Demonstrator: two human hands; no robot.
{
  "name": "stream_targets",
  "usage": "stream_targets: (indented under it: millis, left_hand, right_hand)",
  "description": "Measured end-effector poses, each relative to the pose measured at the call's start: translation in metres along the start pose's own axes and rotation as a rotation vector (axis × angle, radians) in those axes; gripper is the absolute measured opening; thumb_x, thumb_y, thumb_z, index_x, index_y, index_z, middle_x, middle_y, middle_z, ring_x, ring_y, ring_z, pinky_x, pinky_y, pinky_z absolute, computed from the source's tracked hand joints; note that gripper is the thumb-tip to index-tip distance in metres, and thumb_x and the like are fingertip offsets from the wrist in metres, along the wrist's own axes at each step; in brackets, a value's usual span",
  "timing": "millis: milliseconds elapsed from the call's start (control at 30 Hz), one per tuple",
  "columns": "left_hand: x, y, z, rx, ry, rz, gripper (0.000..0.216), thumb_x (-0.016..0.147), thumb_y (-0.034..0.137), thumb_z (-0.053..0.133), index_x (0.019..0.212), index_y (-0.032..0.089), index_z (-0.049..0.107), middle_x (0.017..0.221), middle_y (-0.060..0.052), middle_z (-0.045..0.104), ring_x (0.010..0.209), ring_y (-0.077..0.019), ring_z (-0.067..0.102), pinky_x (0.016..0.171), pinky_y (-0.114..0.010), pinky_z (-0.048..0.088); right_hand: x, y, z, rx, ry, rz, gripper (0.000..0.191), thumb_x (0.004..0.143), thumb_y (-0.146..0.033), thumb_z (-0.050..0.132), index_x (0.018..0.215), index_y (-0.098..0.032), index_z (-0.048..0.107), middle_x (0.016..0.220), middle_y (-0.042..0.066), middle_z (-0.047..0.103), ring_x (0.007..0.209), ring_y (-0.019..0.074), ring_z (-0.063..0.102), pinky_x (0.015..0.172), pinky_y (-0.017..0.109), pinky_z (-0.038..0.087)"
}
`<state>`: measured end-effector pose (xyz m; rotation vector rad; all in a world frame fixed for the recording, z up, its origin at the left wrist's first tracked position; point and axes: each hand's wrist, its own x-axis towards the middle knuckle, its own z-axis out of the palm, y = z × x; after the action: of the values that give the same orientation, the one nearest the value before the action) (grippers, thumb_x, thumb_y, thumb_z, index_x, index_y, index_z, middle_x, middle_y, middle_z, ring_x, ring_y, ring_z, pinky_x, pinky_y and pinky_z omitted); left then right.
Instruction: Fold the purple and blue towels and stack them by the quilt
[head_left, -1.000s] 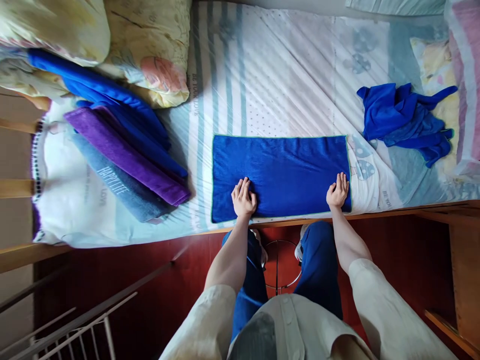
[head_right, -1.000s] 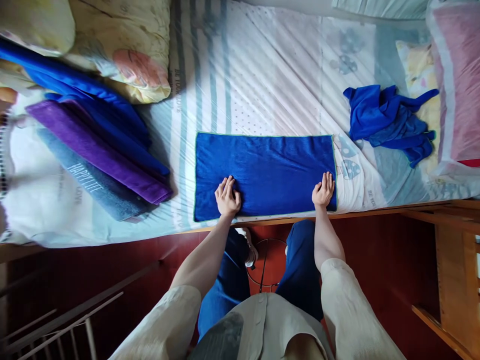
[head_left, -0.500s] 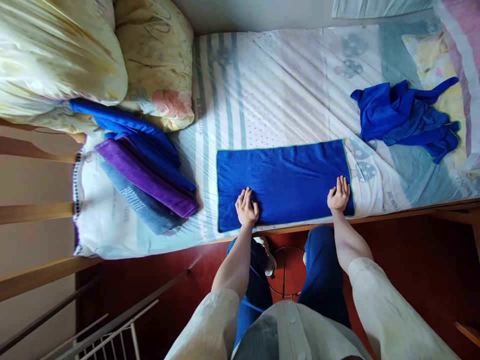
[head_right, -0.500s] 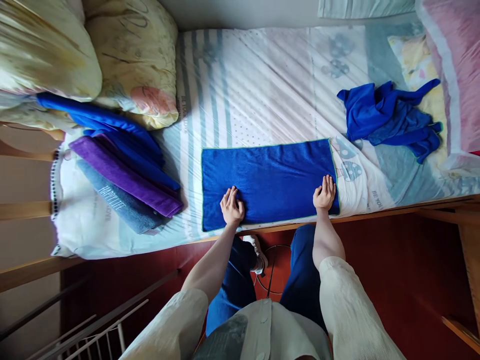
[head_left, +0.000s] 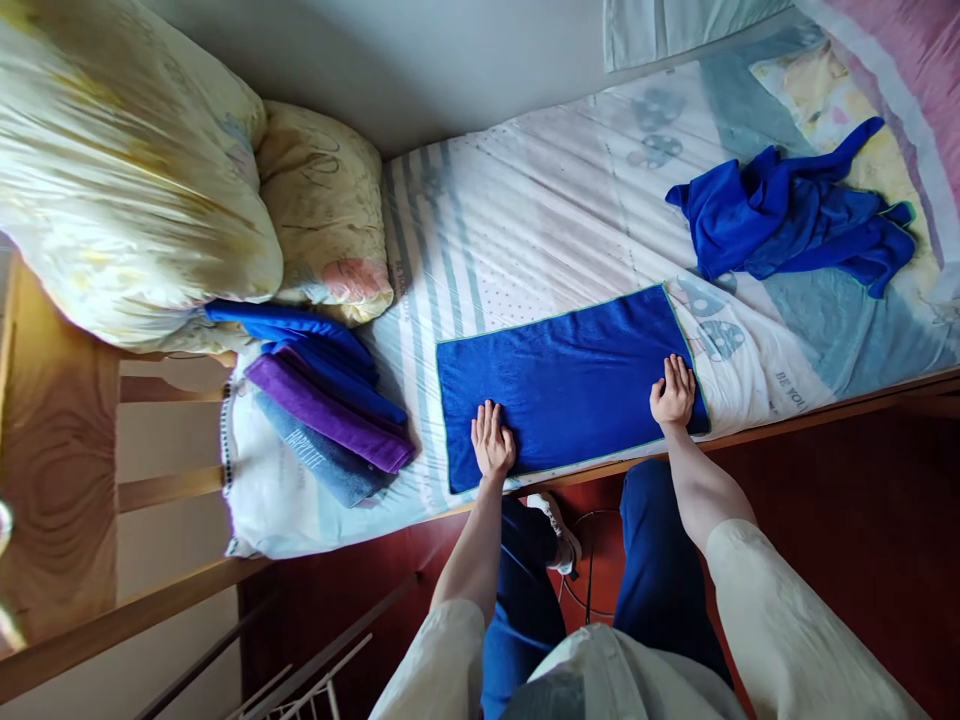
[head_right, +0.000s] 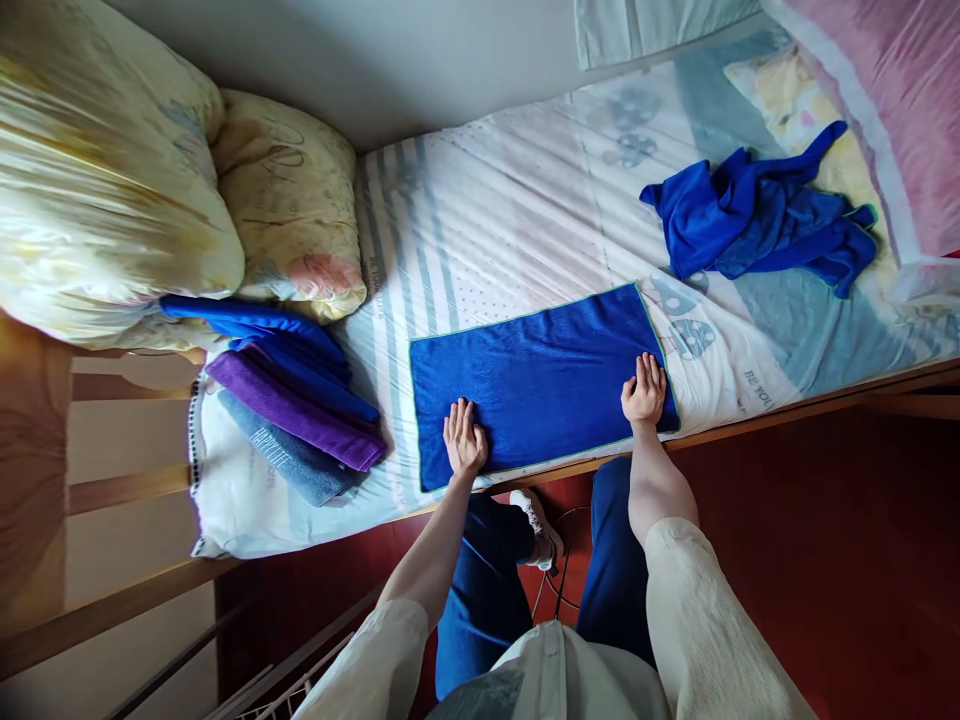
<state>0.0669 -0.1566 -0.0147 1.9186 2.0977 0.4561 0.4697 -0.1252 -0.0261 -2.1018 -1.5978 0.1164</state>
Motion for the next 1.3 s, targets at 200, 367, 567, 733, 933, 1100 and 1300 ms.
stream_targets:
  millis: [200, 367, 567, 733, 933, 1100, 1300]
  left_hand:
    - [0.007, -0.040, -0.012, 0.082, 0.116, -0.303, 0.067, 0.106, 0.040, 0.028, 0.163, 0.004, 0.033, 0.169, -0.027, 0.031, 0.163, -0.0318, 0.020, 0.132, -0.056, 0.016]
    - [0.002, -0.032, -0.005, 0.096, 0.205, -0.336, 0.068, 0.106, 0.041, 0.031, 0.162, 0.003, 0.034, 0.167, -0.033, 0.029, 0.163, -0.0353, 0.016, 0.129, -0.066, 0.013]
    - [-0.021, 0.074, 0.025, -0.008, -0.106, 0.071, 0.065, 0.104, 0.038, 0.038, 0.163, 0.009, 0.036, 0.173, -0.023, 0.020, 0.165, -0.0335, 0.000, 0.131, -0.066, 0.011]
    - [0.017, 0.135, 0.046, -0.064, -0.230, 0.233, 0.061, 0.104, 0.039, 0.040, 0.160, 0.015, 0.045, 0.175, -0.015, 0.021, 0.165, -0.0322, -0.003, 0.132, -0.063, 0.008]
    - [0.091, 0.083, 0.030, -0.029, -0.117, 0.105, 0.061, 0.103, 0.039, 0.043, 0.158, 0.013, 0.048, 0.172, -0.018, 0.028, 0.164, -0.0348, 0.010, 0.131, -0.064, 0.004]
    - [0.156, 0.008, -0.009, -0.017, -0.018, -0.206, 0.063, 0.104, 0.035, 0.043, 0.160, 0.005, 0.041, 0.171, -0.024, 0.026, 0.164, -0.0363, 0.014, 0.130, -0.066, 0.003]
    - [0.147, -0.003, -0.034, 0.013, -0.036, -0.142, 0.067, 0.100, 0.034, 0.048, 0.159, 0.001, 0.041, 0.173, -0.025, 0.018, 0.164, -0.0377, 0.006, 0.131, -0.063, 0.001]
  right_hand:
    - [0.001, -0.002, 0.000, 0.029, -0.030, 0.028, 0.058, 0.094, -0.020, 0.042, 0.150, -0.013, 0.056, 0.154, 0.017, 0.058, 0.149, 0.0278, 0.048, 0.126, 0.054, 0.036]
    - [0.001, -0.004, 0.000, 0.045, -0.045, 0.062, 0.057, 0.094, -0.020, 0.042, 0.149, -0.014, 0.058, 0.153, 0.016, 0.059, 0.150, 0.0279, 0.048, 0.127, 0.055, 0.035]
    - [0.001, -0.004, -0.002, 0.021, -0.059, 0.053, 0.057, 0.095, -0.018, 0.042, 0.150, -0.013, 0.056, 0.156, 0.016, 0.056, 0.151, 0.0268, 0.046, 0.128, 0.053, 0.034]
    - [0.001, -0.003, -0.002, 0.011, -0.042, 0.032, 0.055, 0.097, -0.020, 0.040, 0.149, -0.012, 0.057, 0.155, 0.016, 0.057, 0.150, 0.0268, 0.048, 0.126, 0.052, 0.036]
    - [0.001, -0.001, 0.000, 0.001, -0.057, 0.035, 0.057, 0.097, -0.020, 0.040, 0.151, -0.013, 0.055, 0.156, 0.016, 0.056, 0.151, 0.0275, 0.046, 0.127, 0.053, 0.034]
    - [0.001, -0.001, -0.001, 0.000, -0.059, 0.036, 0.058, 0.096, -0.019, 0.040, 0.152, -0.014, 0.054, 0.156, 0.016, 0.056, 0.151, 0.0273, 0.046, 0.127, 0.054, 0.034]
    - [0.001, -0.003, -0.002, 0.007, -0.051, 0.039, 0.057, 0.097, -0.020, 0.040, 0.151, -0.014, 0.055, 0.156, 0.016, 0.056, 0.150, 0.0266, 0.047, 0.127, 0.053, 0.034]
